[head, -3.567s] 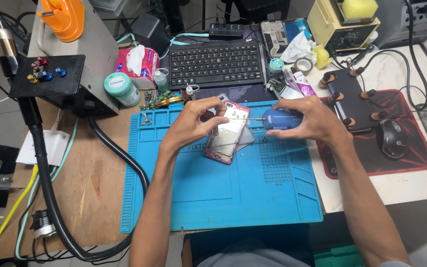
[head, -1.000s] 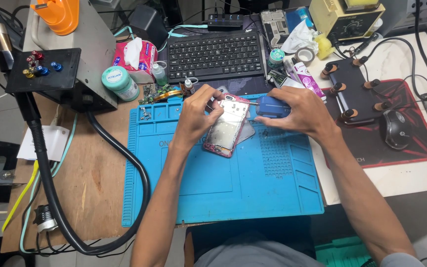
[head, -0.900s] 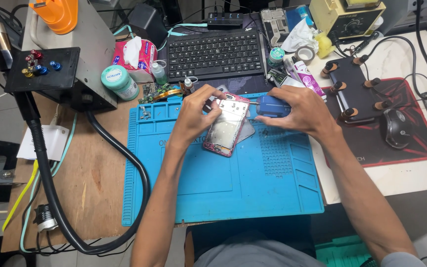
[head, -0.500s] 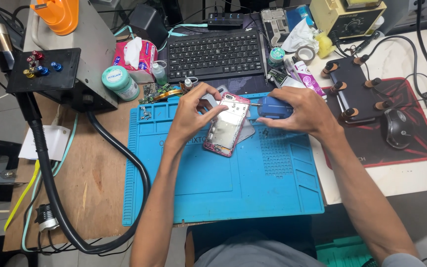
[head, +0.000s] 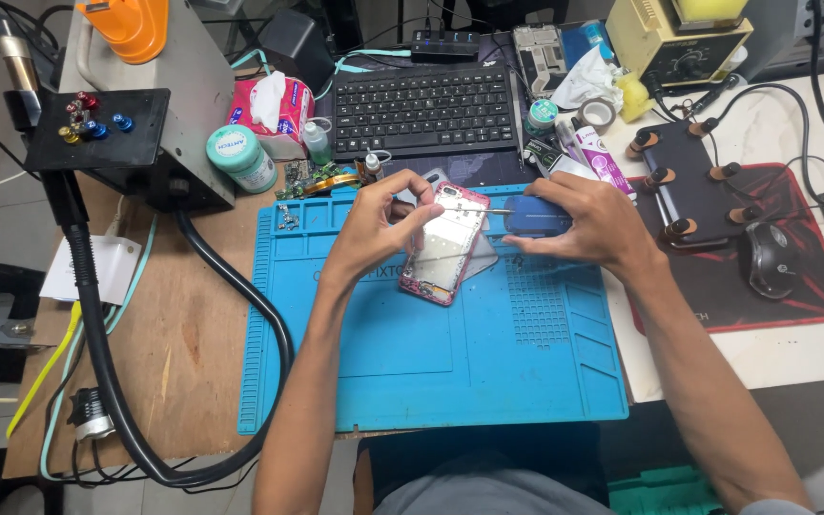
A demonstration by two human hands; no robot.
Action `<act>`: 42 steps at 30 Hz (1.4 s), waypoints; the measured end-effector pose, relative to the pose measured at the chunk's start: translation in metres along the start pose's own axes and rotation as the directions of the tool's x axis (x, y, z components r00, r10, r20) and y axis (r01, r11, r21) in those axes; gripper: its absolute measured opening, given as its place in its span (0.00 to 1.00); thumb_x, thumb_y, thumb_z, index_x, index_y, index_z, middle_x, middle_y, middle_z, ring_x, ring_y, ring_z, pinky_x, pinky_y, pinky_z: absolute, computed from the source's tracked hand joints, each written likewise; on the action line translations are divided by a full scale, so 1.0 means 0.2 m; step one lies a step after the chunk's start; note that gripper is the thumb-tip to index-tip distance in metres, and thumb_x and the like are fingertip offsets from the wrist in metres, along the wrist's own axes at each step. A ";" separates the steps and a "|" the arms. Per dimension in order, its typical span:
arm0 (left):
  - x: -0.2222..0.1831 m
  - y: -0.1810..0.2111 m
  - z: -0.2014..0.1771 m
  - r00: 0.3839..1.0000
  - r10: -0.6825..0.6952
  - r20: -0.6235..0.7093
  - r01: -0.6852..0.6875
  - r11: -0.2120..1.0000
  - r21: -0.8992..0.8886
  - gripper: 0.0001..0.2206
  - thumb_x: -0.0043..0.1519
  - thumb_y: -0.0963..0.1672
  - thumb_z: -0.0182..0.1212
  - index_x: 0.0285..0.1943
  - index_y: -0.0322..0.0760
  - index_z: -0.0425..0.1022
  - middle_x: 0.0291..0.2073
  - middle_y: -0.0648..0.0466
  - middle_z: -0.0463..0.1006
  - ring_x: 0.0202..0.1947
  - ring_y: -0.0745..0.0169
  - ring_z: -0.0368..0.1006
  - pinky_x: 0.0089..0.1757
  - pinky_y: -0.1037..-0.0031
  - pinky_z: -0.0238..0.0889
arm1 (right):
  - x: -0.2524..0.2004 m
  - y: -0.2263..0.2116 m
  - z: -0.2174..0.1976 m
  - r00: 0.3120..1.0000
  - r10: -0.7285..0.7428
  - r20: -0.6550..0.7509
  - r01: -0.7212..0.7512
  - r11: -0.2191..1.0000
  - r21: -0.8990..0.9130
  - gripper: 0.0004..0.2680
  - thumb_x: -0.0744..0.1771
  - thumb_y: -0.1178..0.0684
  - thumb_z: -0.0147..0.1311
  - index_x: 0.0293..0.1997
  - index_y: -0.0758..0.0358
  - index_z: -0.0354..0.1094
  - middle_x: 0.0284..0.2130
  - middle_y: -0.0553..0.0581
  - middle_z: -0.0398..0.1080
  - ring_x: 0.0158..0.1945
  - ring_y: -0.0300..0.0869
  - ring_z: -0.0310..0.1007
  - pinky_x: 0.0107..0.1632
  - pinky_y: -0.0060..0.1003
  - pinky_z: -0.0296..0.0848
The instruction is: Repairing a pink mobile phone frame by disassembling or assembling internal components using a screwdriver at a repair bench.
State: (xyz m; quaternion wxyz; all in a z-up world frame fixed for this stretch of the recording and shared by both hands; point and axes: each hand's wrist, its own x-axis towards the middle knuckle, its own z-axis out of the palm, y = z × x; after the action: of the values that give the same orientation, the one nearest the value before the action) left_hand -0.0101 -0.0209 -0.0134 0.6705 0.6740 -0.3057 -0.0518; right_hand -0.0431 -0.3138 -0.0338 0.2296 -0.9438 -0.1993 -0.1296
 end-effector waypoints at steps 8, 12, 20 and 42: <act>-0.01 0.03 -0.01 0.997 0.017 0.069 -0.020 0.999 0.036 0.01 0.62 0.35 0.60 0.37 0.25 0.74 0.27 0.48 0.71 0.17 0.58 0.77 0.20 0.71 0.73 | -0.03 0.04 -0.02 0.997 -0.019 -0.079 0.005 0.984 -0.178 0.21 0.54 0.34 0.74 0.42 0.53 0.75 0.31 0.57 0.75 0.36 0.51 0.80 0.39 0.40 0.78; 0.00 0.05 0.00 0.993 0.012 0.113 -0.016 1.000 0.026 0.01 0.62 0.35 0.59 0.37 0.26 0.74 0.26 0.49 0.70 0.17 0.58 0.77 0.20 0.71 0.72 | -0.06 0.09 -0.01 0.991 -0.063 -0.121 0.029 0.964 -0.266 0.23 0.53 0.30 0.73 0.39 0.52 0.74 0.31 0.54 0.74 0.36 0.49 0.79 0.39 0.37 0.78; 0.00 0.07 0.00 0.987 -0.005 0.162 0.004 1.000 0.007 0.01 0.61 0.35 0.59 0.36 0.26 0.74 0.25 0.49 0.70 0.17 0.57 0.78 0.20 0.68 0.72 | -0.09 0.20 0.03 0.979 -0.112 -0.171 0.039 0.924 -0.381 0.25 0.52 0.23 0.71 0.39 0.47 0.74 0.30 0.47 0.71 0.34 0.42 0.77 0.37 0.31 0.77; 0.02 -0.04 -0.04 0.996 -0.037 0.083 0.035 0.999 0.029 0.06 0.60 0.36 0.66 0.40 0.27 0.72 0.24 0.48 0.70 0.15 0.61 0.74 0.19 0.72 0.70 | 0.00 0.00 0.00 0.998 -0.039 -0.054 0.032 0.992 -0.124 0.21 0.56 0.35 0.72 0.47 0.51 0.73 0.30 0.56 0.75 0.35 0.51 0.80 0.39 0.40 0.79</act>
State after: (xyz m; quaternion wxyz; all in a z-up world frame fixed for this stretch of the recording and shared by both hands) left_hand -0.0006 -0.0167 -0.0198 0.6467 0.6859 -0.3219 -0.0878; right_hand -0.0440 -0.3136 -0.0329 0.1741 -0.9484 -0.2011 -0.1725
